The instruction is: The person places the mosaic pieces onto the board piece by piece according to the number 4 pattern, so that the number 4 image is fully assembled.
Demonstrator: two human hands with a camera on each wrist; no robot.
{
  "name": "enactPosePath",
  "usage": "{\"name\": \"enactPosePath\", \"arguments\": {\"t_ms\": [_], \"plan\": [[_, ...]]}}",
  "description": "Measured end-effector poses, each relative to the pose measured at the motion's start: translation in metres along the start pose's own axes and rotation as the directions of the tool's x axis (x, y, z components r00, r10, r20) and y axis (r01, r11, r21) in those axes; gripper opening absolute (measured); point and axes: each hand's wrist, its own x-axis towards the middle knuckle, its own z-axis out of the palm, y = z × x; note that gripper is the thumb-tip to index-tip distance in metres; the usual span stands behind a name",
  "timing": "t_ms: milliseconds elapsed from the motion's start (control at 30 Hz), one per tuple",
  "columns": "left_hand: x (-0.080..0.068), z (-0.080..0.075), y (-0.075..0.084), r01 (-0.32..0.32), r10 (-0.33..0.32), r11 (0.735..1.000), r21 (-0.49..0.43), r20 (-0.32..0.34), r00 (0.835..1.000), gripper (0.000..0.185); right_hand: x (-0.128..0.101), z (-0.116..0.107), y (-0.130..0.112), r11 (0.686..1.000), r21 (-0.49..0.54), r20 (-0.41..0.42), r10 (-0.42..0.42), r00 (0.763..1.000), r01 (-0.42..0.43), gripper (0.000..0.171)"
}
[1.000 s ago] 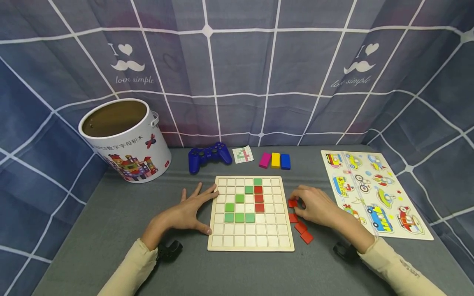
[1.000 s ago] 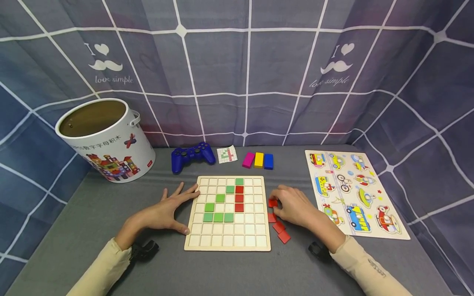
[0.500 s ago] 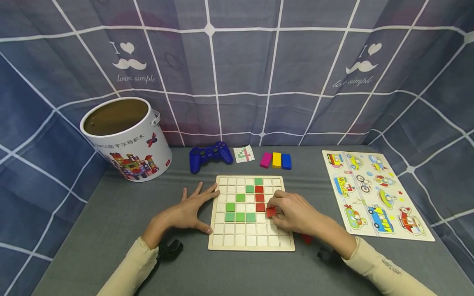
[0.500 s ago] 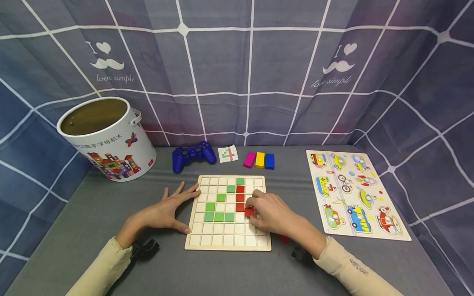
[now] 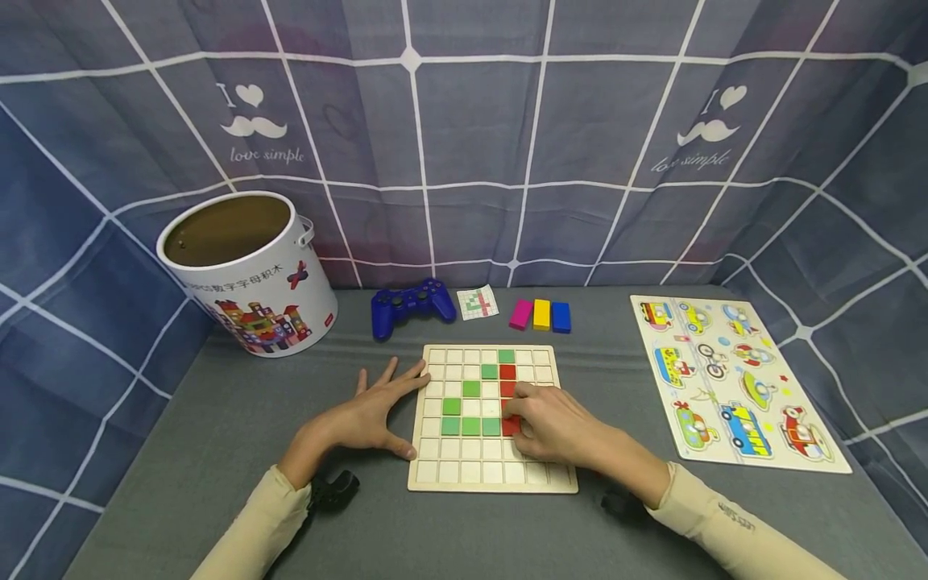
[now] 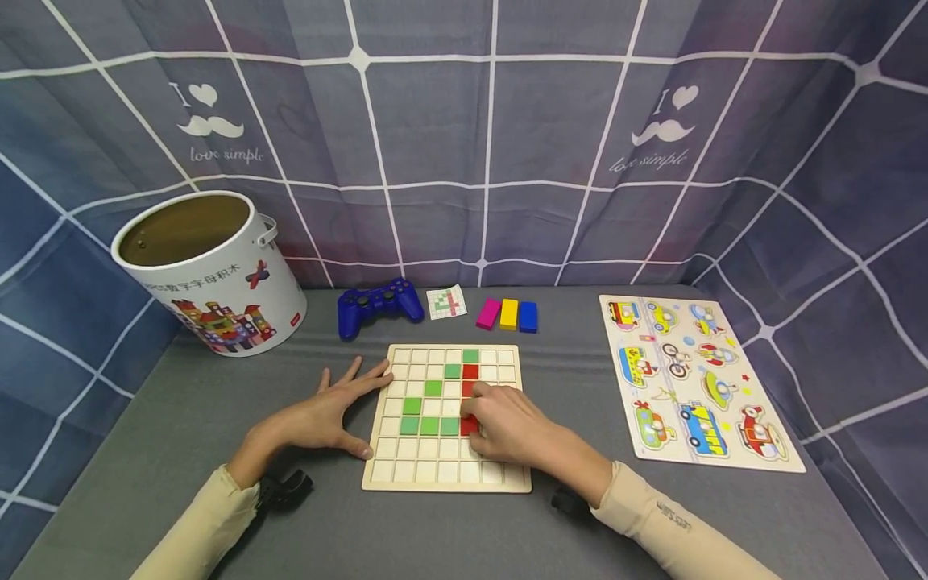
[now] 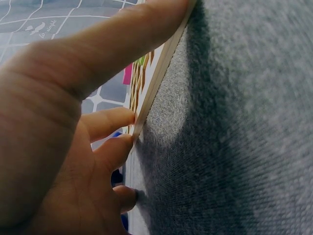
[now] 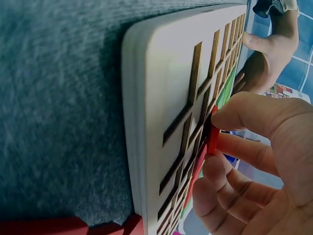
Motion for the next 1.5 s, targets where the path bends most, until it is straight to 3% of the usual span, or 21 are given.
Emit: {"name": "enactPosePath", "arguments": {"t_ms": [333,500,1000,1500], "plan": [[0.0,0.0,0.0,-0.001,0.001,1.0,0.003,0.004,1.0,0.114,-0.005,-0.002,0.002,0.999,0.035,-0.016,0.012,1.0,-0.012,0.021],[0.002,-0.001,0.0,-0.008,0.008,1.0,0.013,-0.001,1.0,0.115,-0.02,-0.009,0.01,0.996,0.066,-0.04,0.065,0.997,-0.063,0.023],[-0.001,-0.002,-0.001,-0.01,0.01,1.0,0.01,-0.013,1.0,0.114,-0.067,-0.019,0.035,0.975,0.031,-0.052,0.221,0.974,-0.22,0.029],[0.0,0.001,-0.001,-0.013,0.013,1.0,0.009,-0.011,1.0,0.114,-0.067,-0.018,0.036,0.96,0.019,-0.03,0.281,0.959,-0.28,0.021]]}}
